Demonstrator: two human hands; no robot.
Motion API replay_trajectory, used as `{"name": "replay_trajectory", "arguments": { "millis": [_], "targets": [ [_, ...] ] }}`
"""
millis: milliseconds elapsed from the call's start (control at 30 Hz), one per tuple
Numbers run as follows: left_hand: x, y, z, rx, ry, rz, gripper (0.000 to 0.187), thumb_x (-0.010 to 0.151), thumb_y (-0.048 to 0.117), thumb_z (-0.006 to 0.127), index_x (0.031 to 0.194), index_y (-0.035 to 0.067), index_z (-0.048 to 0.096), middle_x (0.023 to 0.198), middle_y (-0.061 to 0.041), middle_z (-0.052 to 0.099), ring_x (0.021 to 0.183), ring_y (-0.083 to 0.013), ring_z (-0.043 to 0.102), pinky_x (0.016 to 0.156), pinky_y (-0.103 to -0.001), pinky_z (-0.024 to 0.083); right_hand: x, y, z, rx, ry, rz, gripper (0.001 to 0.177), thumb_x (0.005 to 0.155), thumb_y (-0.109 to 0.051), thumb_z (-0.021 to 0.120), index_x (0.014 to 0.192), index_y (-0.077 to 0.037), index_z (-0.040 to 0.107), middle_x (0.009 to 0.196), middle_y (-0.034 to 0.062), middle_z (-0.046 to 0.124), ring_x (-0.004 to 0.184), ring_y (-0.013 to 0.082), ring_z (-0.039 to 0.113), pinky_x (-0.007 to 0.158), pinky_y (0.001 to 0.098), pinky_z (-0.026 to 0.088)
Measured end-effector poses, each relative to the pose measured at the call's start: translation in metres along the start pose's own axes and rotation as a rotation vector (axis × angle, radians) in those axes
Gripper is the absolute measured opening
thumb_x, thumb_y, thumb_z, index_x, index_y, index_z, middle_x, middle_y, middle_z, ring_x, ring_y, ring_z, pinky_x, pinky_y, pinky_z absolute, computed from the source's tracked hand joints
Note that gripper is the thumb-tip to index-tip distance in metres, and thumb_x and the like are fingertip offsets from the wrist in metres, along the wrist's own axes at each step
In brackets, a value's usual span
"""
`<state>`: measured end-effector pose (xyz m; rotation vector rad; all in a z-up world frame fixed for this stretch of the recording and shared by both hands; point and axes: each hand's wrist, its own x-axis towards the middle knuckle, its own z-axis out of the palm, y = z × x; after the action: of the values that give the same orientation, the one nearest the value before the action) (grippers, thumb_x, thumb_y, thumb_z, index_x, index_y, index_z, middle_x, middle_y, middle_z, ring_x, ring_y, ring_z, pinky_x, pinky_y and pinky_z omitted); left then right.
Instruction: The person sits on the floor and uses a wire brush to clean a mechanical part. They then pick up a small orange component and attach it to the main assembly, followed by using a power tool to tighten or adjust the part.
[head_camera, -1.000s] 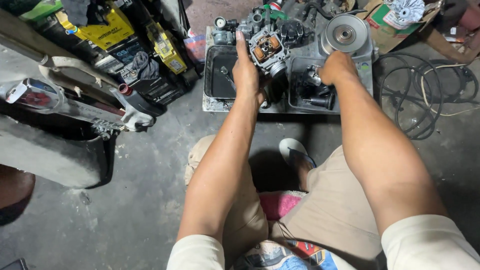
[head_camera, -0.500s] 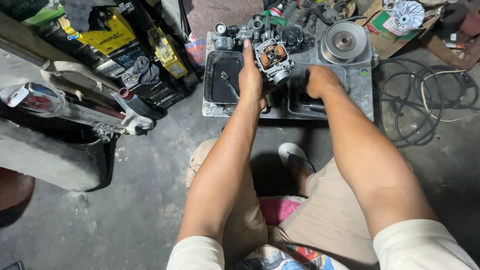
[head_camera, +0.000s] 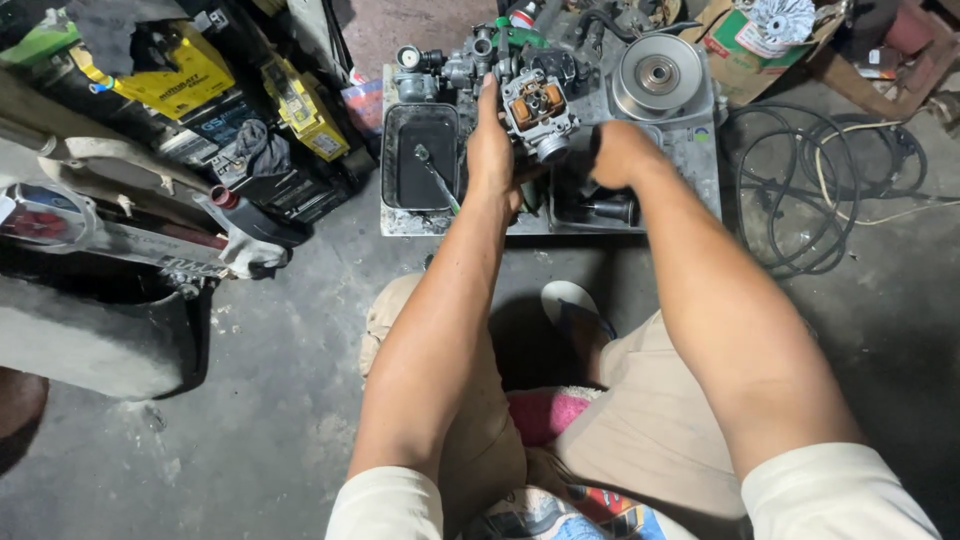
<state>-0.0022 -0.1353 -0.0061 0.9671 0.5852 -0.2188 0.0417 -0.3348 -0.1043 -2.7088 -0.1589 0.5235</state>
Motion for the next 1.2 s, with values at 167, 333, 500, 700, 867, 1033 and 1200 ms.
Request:
{"name": "replay_trajectory", "arguments": {
  "millis": [167,333,500,700,867,1033,1200],
  "targets": [
    [0.006,0.002,0.003,-0.006,-0.003,-0.008,0.081,0.08,0.059,0.049,0.131,-0.002,0.065,0.137,-0.021,0.066,0.12,-0.0332,0.062,0.099,-0.056,0.052,-0.022,-0.018,-0.052,0.434,0.034,0.195,0.022,0.093,-0.011,0.053,0.113,-0.002,0.054,0.091,0.0147,0.064,0.065,0.0289,0.074,0.043,0.0341,0.04],
    [0.007,0.001,0.004,0.052,0.016,0.022,0.084,0.08,0.061,0.046,0.132,-0.003,0.065,0.137,-0.021,0.066,0.12,-0.0328,0.063,0.099,-0.05,0.052,-0.009,0.004,-0.059,1.045,0.22,0.149,0.022,0.103,-0.017,0.059,0.12,-0.005,0.049,0.107,0.0123,0.064,0.077,0.0165,0.07,0.054,0.0221,0.064],
    [0.0,0.007,0.003,0.075,0.021,0.014,0.085,0.082,0.06,0.045,0.134,-0.005,0.063,0.133,-0.02,0.067,0.115,-0.0317,0.065,0.092,-0.046,0.056,-0.017,-0.006,-0.069,1.458,0.349,-0.152,0.029,0.098,-0.011,0.054,0.127,-0.009,0.052,0.114,0.0091,0.062,0.084,0.0155,0.062,0.065,0.0255,0.055],
    [-0.003,0.014,-0.005,0.145,0.074,0.039,0.087,0.082,0.06,0.046,0.135,-0.008,0.063,0.136,-0.021,0.067,0.121,-0.0302,0.066,0.1,-0.038,0.052,-0.041,-0.041,-0.083,1.614,0.193,-0.381,0.002,0.101,-0.012,0.054,0.1,-0.012,0.056,0.112,0.0055,0.063,0.1,0.0149,0.059,0.092,0.029,0.056],
    [-0.006,0.021,-0.011,0.187,0.066,0.062,0.091,0.08,0.062,0.045,0.132,-0.011,0.063,0.137,-0.024,0.066,0.125,-0.0325,0.064,0.104,-0.039,0.05,-0.054,-0.061,-0.085,1.167,0.307,-0.562,0.029,0.097,-0.006,0.068,0.119,-0.012,0.05,0.111,0.0032,0.055,0.096,0.0109,0.05,0.083,0.0234,0.037],
    [0.001,0.018,-0.016,0.204,0.059,0.091,0.09,0.081,0.063,0.046,0.124,-0.014,0.067,0.127,-0.024,0.07,0.115,-0.0294,0.069,0.098,-0.036,0.054,-0.063,-0.076,-0.088,1.061,0.328,-0.823,0.067,0.091,0.011,0.074,0.145,-0.009,0.04,0.141,0.013,0.048,0.132,0.025,0.049,0.119,0.0386,0.044],
    [0.006,0.016,-0.017,0.364,0.117,0.109,0.1,0.076,0.07,0.041,0.124,-0.014,0.064,0.125,-0.027,0.07,0.116,-0.0327,0.07,0.098,-0.038,0.055,-0.098,-0.115,-0.104,0.292,0.606,-0.87,0.066,0.079,-0.003,0.092,0.135,0.011,0.06,0.128,0.0258,0.066,0.115,0.0388,0.063,0.105,0.046,0.048]
  ]
}}
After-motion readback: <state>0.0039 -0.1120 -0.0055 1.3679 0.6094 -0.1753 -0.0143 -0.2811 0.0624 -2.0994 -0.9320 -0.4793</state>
